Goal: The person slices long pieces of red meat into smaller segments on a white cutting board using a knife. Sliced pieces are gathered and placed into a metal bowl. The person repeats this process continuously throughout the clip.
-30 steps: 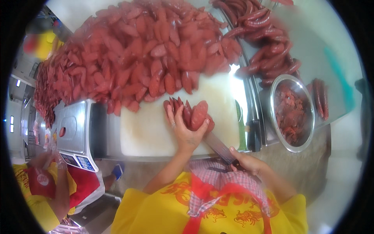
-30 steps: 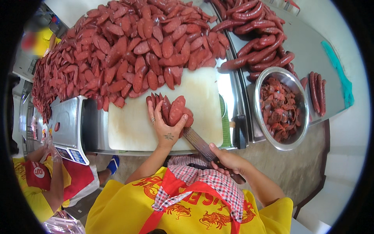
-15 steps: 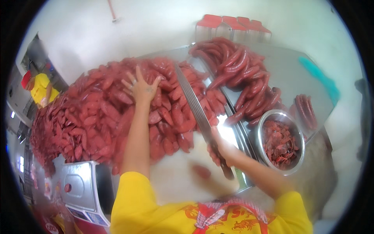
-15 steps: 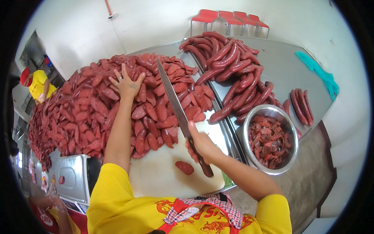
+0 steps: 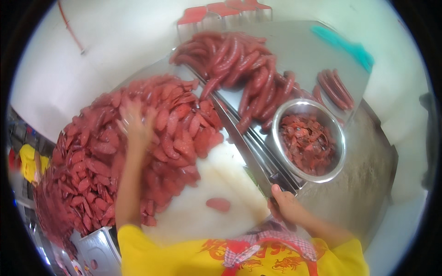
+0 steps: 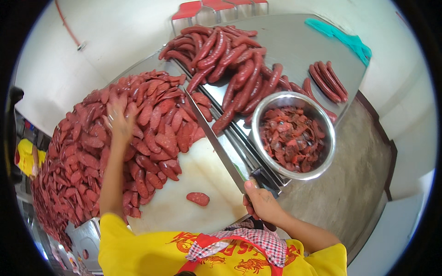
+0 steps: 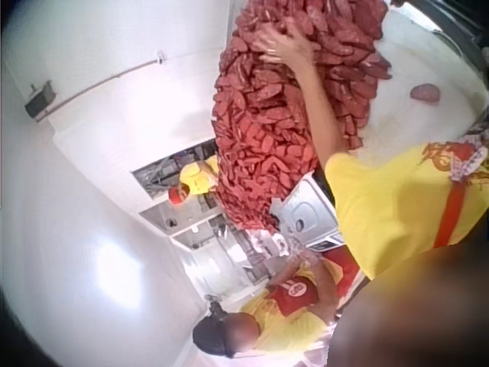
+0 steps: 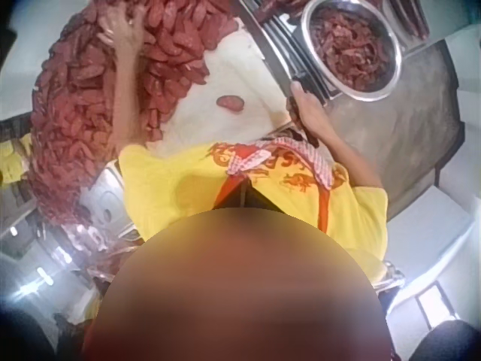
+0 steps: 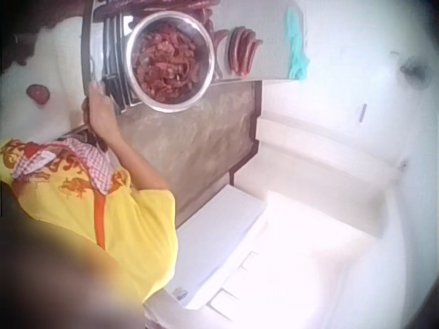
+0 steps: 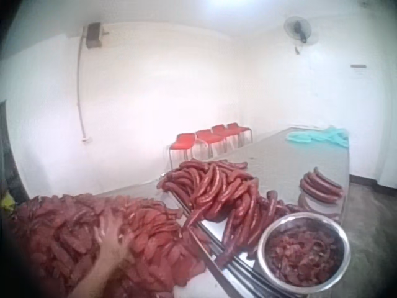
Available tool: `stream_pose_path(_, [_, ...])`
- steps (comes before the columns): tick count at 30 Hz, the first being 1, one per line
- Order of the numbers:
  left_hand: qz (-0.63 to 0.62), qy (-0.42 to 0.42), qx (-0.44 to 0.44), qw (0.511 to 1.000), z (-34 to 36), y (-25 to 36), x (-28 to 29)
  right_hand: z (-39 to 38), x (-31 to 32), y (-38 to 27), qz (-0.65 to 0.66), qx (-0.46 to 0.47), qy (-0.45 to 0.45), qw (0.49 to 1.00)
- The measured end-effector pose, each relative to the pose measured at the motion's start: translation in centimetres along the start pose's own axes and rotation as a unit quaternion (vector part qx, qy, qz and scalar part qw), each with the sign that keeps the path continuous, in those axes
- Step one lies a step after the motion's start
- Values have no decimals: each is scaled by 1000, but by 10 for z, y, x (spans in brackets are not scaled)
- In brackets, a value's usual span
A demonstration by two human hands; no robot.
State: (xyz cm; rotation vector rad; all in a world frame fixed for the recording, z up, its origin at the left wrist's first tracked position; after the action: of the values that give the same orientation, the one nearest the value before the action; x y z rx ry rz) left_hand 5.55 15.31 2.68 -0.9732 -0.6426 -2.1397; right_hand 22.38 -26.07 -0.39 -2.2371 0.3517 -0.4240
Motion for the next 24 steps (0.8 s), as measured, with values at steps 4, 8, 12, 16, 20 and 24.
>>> stream_pose_path(4, [-212,-374,-351,832,-187,104,12,-16,8,19,10,-41,-9,999])
stream_pose_path(8, [-124,-337,-410,839,-213,118,-19,-17,10,22,16,5,-34,999])
stream_pose_path(12, [101,-118,-271,950,-128,123,-66,-17,11,28,37,7,-39,999])
stream_pose_path(16, [-38,-17,-184,982,-68,174,-83,-22,21,30,29,42,-8,999])
stream_pose_path(20, [-269,-225,-142,926,-43,249,-135,-29,31,36,55,46,20,997])
stream_pose_path(24, [-272,-113,-133,946,-9,301,-187,-32,36,46,96,16,35,995])
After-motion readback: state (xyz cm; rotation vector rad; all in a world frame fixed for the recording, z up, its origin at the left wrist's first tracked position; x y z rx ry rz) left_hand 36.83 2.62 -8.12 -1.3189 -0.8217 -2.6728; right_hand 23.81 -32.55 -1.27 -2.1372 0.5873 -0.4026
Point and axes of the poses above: each hand's wrist, its own z-axis towards the middle knuckle, its own x-axis out of the back of the hand, y = z × x, the point moved 3 cm from there along z, towards the middle knuckle, and after that the axes turned 1 degree about z, right-handed, at the moved point
